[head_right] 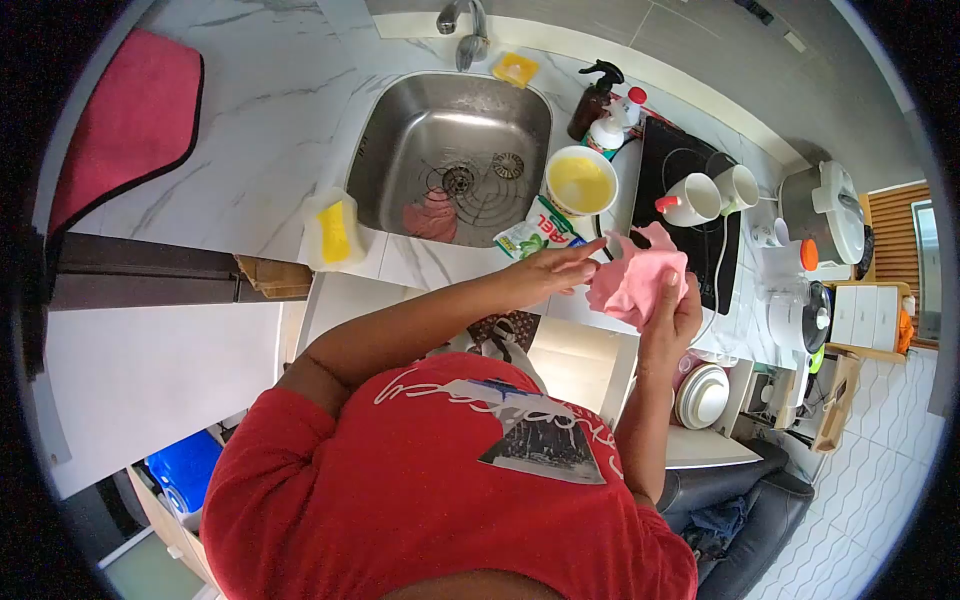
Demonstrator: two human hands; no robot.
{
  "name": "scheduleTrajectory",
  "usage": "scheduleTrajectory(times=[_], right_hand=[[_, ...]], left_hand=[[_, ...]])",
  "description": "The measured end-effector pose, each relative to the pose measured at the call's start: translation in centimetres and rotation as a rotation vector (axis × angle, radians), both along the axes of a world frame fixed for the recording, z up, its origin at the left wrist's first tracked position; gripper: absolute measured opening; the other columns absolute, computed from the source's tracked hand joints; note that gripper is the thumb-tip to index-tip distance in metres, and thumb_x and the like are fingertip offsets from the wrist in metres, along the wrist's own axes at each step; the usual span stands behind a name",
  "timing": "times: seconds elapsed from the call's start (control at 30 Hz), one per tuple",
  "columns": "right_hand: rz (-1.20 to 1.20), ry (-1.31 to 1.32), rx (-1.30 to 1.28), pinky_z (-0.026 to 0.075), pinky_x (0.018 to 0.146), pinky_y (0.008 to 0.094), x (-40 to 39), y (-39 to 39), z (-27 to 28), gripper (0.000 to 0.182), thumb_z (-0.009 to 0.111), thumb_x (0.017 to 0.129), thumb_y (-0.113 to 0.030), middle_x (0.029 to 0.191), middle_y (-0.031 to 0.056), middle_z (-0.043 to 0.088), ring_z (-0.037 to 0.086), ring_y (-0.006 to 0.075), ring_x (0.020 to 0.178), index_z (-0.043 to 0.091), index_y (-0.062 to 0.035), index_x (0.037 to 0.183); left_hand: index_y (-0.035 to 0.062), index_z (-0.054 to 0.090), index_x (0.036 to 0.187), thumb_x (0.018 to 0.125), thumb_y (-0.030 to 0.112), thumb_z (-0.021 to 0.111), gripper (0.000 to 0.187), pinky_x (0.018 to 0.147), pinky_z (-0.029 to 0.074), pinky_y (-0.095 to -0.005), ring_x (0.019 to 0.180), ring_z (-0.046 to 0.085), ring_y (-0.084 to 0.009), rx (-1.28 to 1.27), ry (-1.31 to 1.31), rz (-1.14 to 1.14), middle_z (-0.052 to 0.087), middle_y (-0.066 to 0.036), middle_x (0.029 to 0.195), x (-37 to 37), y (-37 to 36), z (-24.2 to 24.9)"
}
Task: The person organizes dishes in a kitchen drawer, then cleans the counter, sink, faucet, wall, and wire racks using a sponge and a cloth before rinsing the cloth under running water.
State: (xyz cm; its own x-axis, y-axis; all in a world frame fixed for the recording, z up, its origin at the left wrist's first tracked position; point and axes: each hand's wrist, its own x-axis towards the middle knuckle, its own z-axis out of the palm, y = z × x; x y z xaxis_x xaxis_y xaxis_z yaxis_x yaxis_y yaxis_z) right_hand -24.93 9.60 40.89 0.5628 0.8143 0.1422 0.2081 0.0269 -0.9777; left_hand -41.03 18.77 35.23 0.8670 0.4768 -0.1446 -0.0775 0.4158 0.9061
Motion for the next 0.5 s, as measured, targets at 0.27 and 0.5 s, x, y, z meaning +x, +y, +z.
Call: scheduleTrajectory(times=[0.27,0.5], right_hand=[[0.093,-0.725,-0.203,0.037,0.089,0.0402,1.2,-0.3,-4.4,0.031,0.064,0.076,-0.012,0.102,0.018,0.053,0.047,0.0349,0.1,0.053,0.0019,0.102],[0.186,-0.607,-0.188,0.042,0.083,0.0395,-0.8,-0.4,-4.2,0.022,0.061,0.075,-0.007,0.1,0.0204,0.053,0.051,0.0359,0.096,0.057,0.0004,0.095]], left_hand=[[0.0019,0.056,0.115,0.084,0.013,0.058,0.033,0.082,0.046,-0.028,0.093,0.059,-0.0173,0.475,0.363,0.338,0.063,-0.013,0.105,-6.2,1.4,-5.1],[0.0032,0.067,0.088,0.077,0.037,0.056,0.037,0.079,0.045,-0.0374,0.083,0.062,-0.03,0.843,1.5,-0.274,0.065,-0.018,0.083,-10.9,12.3,-8.5]])
